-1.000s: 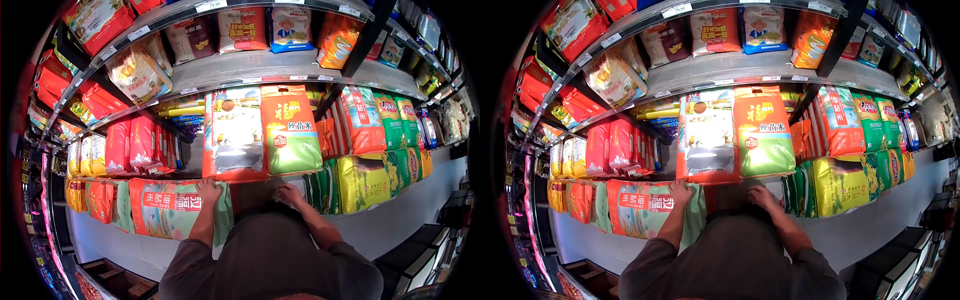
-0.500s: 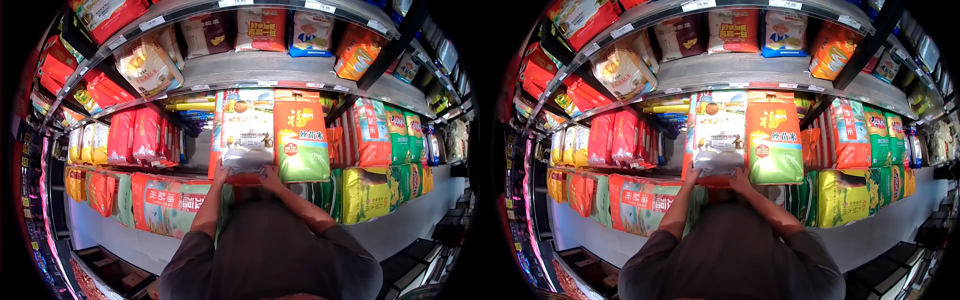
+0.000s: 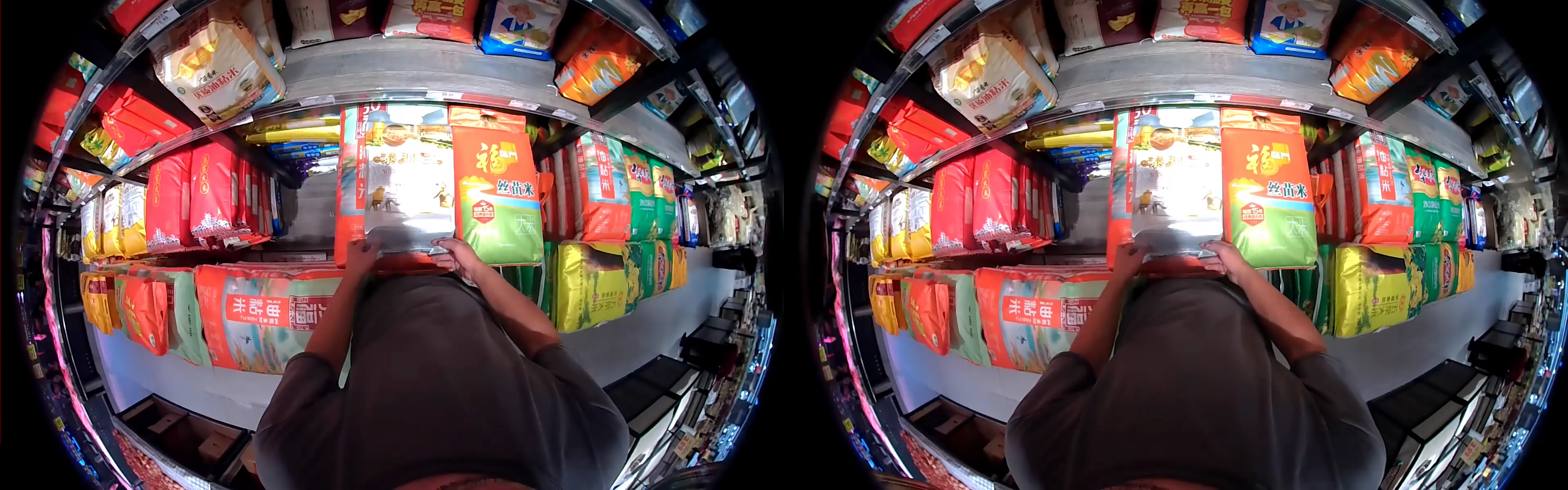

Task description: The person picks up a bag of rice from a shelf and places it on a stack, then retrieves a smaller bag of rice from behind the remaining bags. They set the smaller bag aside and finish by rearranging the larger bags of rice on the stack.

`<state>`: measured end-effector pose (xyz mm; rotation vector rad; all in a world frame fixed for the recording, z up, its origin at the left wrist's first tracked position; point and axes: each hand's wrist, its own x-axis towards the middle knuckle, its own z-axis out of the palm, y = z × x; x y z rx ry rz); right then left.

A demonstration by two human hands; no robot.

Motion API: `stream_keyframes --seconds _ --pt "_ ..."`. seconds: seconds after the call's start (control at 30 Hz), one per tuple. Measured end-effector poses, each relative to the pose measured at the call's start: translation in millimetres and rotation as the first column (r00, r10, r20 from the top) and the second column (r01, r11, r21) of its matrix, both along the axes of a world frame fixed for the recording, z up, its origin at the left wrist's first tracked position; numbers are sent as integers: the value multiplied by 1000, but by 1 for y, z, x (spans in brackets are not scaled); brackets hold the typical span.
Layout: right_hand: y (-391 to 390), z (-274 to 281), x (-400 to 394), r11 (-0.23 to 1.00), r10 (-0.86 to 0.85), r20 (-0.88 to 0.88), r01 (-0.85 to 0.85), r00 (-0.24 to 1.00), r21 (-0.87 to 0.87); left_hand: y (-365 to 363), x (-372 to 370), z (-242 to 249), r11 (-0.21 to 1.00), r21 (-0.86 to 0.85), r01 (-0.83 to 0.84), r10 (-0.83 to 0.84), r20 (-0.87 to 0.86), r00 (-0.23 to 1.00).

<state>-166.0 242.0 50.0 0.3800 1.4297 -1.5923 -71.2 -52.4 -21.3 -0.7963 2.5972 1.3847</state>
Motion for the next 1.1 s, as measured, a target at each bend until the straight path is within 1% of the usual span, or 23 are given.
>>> stream_keyframes --seconds 0.03,0.07,0.13,0.17,0.23,0.37,0.43,0.47,0.53,0.57,0.6,0.67,0.73,0.8,0.83,0.87,0.9,0.93,0.97,1.0,1.03,1.07,1.1 --pt "0 -2 -3 999 30 -7 -30 1000 38 -1 -1 18 978 206 23 -48 117 992" --pt "-1 -3 -4 995 60 -10 -59 998 77 3 -1 32 977 210 25 -52 124 991" --pt "-3 -8 -3 991 54 -16 -51 998 123 9 -1 49 915 403 -33 32 11 999" --pt "-6 -10 -1 986 87 -111 -70 990 152 6 -2 49 916 401 -31 27 16 1000" --pt "-8 -9 4 980 102 -256 -52 961 192 -4 -4 38 930 368 26 -69 104 992" --pt "-8 -4 14 997 49 -256 -34 965 66 -10 -2 19 968 189 164 -207 234 950" --pt "-8 -4 14 1000 10 -246 -15 969 -17 -1 4 29 980 64 190 -189 -22 982" --pt "-7 -4 14 1000 9 -239 -13 971 -16 -1 4 31 979 67 192 -191 -15 981" --pt "-1 -2 15 992 108 -185 -94 977 81 -2 5 28 978 -33 204 -202 58 978" --pt "1 -4 18 968 210 -232 -168 950 189 -2 7 29 978 -28 208 -206 61 977" --pt "2 -3 24 967 208 -231 -165 950 193 -3 10 30 971 -52 233 -227 98 969" --pt "4 -6 33 996 53 -241 -33 969 88 -8 14 35 960 -70 270 -259 135 956" --pt "9 -16 34 992 56 -244 -27 968 123 -17 29 53 909 -91 407 -357 333 873" --pt "10 -19 35 992 -25 -436 76 900 100 -24 31 68 894 -103 437 -401 252 880" --pt "7 -17 34 992 -25 -428 76 903 101 -27 30 77 882 -121 456 -435 164 885" --pt "5 -14 33 978 -4 -561 120 828 169 -30 27 85 882 -116 456 -435 171 884" --pt "2 -12 29 958 31 -681 172 732 228 -33 18 96 888 -207 410 -396 106 912" --pt "-3 -16 21 958 32 -677 170 735 229 -38 6 100 887 -295 355 -361 36 932" --pt "-10 -22 9 961 13 -770 203 638 185 -42 -5 80 886 -294 358 -362 42 931" --pt "-19 -26 -1 963 -8 -848 234 529 137 -46 -17 45 968 -140 207 -225 -130 966" --pt "-33 9 -16 971 -5 -648 159 762 180 -50 -30 24 997 44 69 -55 -272 961" --pt "-40 5 -25 969 -7 -643 163 766 184 -50 -45 24 996 47 75 -60 -266 962" --pt "-45 -1 -34 978 -80 -508 165 858 125 -45 -61 31 970 226 92 -53 -175 983"
